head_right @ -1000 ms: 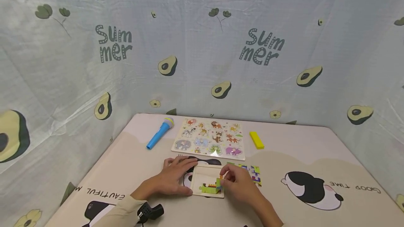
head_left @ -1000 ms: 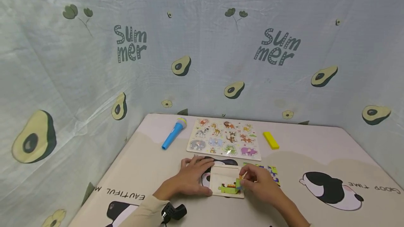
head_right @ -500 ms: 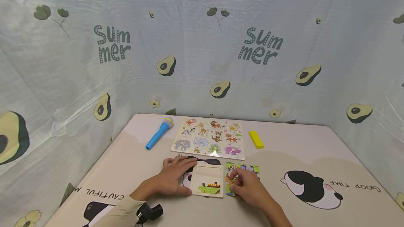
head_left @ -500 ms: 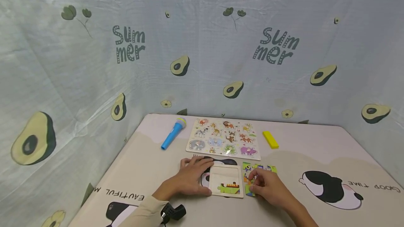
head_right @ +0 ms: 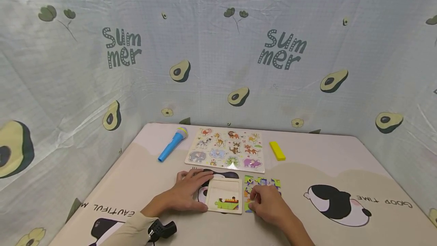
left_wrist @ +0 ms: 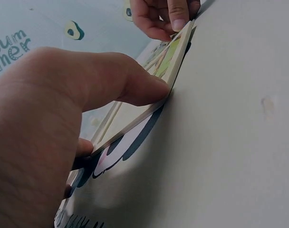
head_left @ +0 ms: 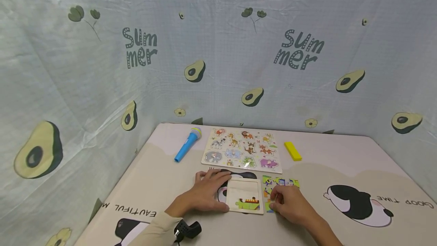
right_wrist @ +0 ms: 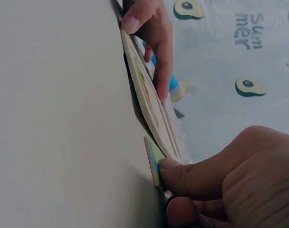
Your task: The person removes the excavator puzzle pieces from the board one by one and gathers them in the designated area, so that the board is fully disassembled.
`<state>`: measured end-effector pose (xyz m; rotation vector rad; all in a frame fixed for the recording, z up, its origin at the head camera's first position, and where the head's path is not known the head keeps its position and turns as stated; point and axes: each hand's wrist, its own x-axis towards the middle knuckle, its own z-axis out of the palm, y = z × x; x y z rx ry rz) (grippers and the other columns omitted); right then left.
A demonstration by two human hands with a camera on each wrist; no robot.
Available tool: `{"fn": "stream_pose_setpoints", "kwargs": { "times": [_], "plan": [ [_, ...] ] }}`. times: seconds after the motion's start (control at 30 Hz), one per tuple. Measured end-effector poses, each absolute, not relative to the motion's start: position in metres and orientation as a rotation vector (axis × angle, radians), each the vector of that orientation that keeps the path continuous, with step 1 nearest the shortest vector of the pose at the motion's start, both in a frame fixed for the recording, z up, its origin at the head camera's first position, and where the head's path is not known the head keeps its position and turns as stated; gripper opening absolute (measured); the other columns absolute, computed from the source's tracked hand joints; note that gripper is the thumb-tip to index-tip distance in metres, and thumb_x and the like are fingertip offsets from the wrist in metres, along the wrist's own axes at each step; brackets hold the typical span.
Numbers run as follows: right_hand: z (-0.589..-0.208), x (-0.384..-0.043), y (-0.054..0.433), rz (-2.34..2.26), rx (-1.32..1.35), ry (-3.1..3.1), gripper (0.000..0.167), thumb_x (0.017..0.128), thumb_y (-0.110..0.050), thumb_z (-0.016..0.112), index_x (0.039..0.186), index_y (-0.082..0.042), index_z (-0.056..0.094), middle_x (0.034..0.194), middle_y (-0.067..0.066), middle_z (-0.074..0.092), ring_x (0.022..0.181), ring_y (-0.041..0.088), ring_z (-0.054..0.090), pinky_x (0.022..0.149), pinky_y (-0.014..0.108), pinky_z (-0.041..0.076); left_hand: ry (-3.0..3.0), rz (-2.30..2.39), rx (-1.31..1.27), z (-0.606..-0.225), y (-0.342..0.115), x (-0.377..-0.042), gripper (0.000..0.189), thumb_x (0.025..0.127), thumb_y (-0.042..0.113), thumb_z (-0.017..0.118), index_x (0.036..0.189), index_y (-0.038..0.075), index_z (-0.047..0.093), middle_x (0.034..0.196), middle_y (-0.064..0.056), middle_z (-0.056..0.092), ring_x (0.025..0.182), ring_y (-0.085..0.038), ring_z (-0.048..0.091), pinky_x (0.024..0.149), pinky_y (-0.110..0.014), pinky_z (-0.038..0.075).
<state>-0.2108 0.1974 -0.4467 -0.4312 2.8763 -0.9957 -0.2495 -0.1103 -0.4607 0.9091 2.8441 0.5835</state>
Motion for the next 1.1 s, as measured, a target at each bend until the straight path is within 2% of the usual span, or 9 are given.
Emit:
{"fn": "stream_pose_setpoints", "kwargs": {
  "times": [0.53, 0.7, 0.83, 0.97, 1.1],
  "plan": [
    [-0.445, -0.211, 0.194, -0.957, -0.381, 2.871, 0.016, 0.083, -0.012, 0.082, 0.080, -0.013, 0.066, 0.070, -0.003, 0.055, 0.068, 0.016, 0.049, 0.059, 0.026, 0.040, 2.846, 0.565, 0.910, -0.460, -0.111, -0.249, 0.094, 0.075, 0.061, 0.071, 0.156, 0.023, 0.041, 0.160, 0.005, 0.038, 0.148, -0.029, 0.025, 0.107, -0.060, 0.018],
    [-0.444, -0.212, 0.194, -0.959, -0.448, 2.904, 0.017, 0.084, -0.017, 0.081, 0.079, -0.017, 0.065, 0.069, -0.006, 0.054, 0.068, 0.011, 0.048, 0.059, 0.024, 0.040, 2.842, 0.554, 0.900, -0.460, -0.110, -0.249, 0.094, 0.075, 0.061, 0.071, 0.156, 0.024, 0.041, 0.161, 0.006, 0.037, 0.149, -0.028, 0.024, 0.108, -0.060, 0.017],
    [-0.439, -0.215, 0.187, -0.961, -0.557, 2.909, 0.014, 0.086, -0.019, 0.080, 0.081, -0.019, 0.066, 0.068, -0.009, 0.053, 0.066, 0.008, 0.048, 0.059, 0.024, 0.040, 2.844, 0.556, 0.898, -0.460, -0.110, -0.249, 0.094, 0.075, 0.060, 0.072, 0.156, 0.023, 0.041, 0.161, 0.006, 0.038, 0.149, -0.028, 0.023, 0.108, -0.060, 0.017],
    [-0.433, -0.219, 0.174, -0.965, -0.691, 2.850, 0.009, 0.086, -0.016, 0.079, 0.089, -0.015, 0.070, 0.073, -0.009, 0.056, 0.065, 0.007, 0.049, 0.059, 0.025, 0.042, 2.843, 0.568, 0.894, -0.460, -0.110, -0.249, 0.094, 0.075, 0.060, 0.071, 0.156, 0.023, 0.041, 0.161, 0.006, 0.038, 0.149, -0.029, 0.024, 0.108, -0.061, 0.016],
    [-0.430, -0.223, 0.160, -0.927, -0.785, 2.773, 0.015, 0.085, -0.015, 0.080, 0.097, -0.010, 0.073, 0.079, -0.009, 0.059, 0.068, 0.007, 0.051, 0.062, 0.025, 0.044, 2.845, 0.577, 0.895, -0.461, -0.110, -0.249, 0.093, 0.075, 0.061, 0.071, 0.155, 0.023, 0.042, 0.160, 0.006, 0.038, 0.149, -0.028, 0.024, 0.108, -0.062, 0.016]
  ]
}}
